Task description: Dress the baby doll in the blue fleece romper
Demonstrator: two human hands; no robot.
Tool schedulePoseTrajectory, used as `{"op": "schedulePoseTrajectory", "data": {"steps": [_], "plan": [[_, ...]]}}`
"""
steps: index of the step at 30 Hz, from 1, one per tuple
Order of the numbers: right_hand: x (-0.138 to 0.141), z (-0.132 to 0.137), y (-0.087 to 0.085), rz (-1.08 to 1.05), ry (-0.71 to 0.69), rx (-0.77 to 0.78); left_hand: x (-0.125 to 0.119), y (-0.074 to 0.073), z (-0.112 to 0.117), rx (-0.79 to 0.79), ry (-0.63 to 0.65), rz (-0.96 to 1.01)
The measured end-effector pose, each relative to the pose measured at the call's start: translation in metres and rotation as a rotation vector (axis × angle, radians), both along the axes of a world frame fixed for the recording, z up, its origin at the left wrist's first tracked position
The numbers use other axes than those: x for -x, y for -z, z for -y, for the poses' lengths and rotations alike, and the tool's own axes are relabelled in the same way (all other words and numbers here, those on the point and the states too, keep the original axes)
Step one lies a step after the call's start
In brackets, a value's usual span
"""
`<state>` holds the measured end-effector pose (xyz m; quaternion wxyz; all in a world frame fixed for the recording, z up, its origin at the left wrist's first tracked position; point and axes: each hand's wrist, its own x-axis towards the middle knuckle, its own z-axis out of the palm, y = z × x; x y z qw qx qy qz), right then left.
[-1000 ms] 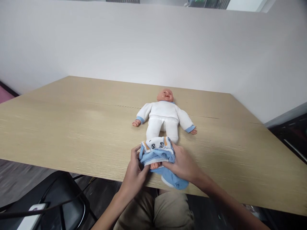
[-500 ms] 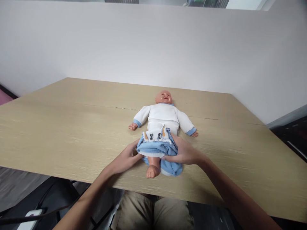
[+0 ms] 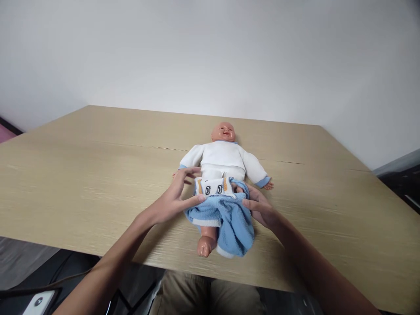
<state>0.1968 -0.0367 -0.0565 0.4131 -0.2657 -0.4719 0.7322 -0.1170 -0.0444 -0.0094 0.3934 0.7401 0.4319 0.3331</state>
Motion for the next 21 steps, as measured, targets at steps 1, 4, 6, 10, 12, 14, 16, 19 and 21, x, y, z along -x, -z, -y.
{"op": "schedulePoseTrajectory", "data": {"steps": [1, 4, 6, 10, 12, 14, 16, 19, 21], "plan": [[-0.001, 0.0, -0.002, -0.001, -0.014, 0.007, -0.005, -0.009, -0.007, -0.038, 0.029, -0.056], [-0.003, 0.0, -0.004, -0.002, -0.035, 0.017, -0.02, -0.038, -0.03, -0.114, 0.22, -0.255], [-0.004, -0.002, -0.004, 0.002, -0.004, 0.004, -0.03, -0.051, -0.049, -0.13, 0.389, -0.341], [-0.012, -0.006, -0.008, 0.1, -0.054, -0.078, -0.045, -0.056, -0.08, 0.165, 0.708, -0.2], [-0.021, -0.008, -0.014, 0.2, -0.196, -0.11, -0.051, -0.052, -0.089, 0.344, 0.787, -0.072], [-0.031, -0.008, -0.019, 0.319, -0.377, -0.138, -0.058, -0.049, -0.094, 0.438, 0.827, 0.019], [-0.038, -0.006, -0.022, 0.382, -0.466, -0.157, -0.065, -0.047, -0.098, 0.5, 0.865, 0.056], [-0.04, -0.002, -0.02, 0.289, -0.265, -0.126, -0.074, -0.044, -0.101, 0.51, 0.925, 0.039], [-0.036, 0.0, -0.018, 0.202, -0.072, -0.053, -0.078, -0.041, -0.104, 0.522, 1.003, 0.011]]}}
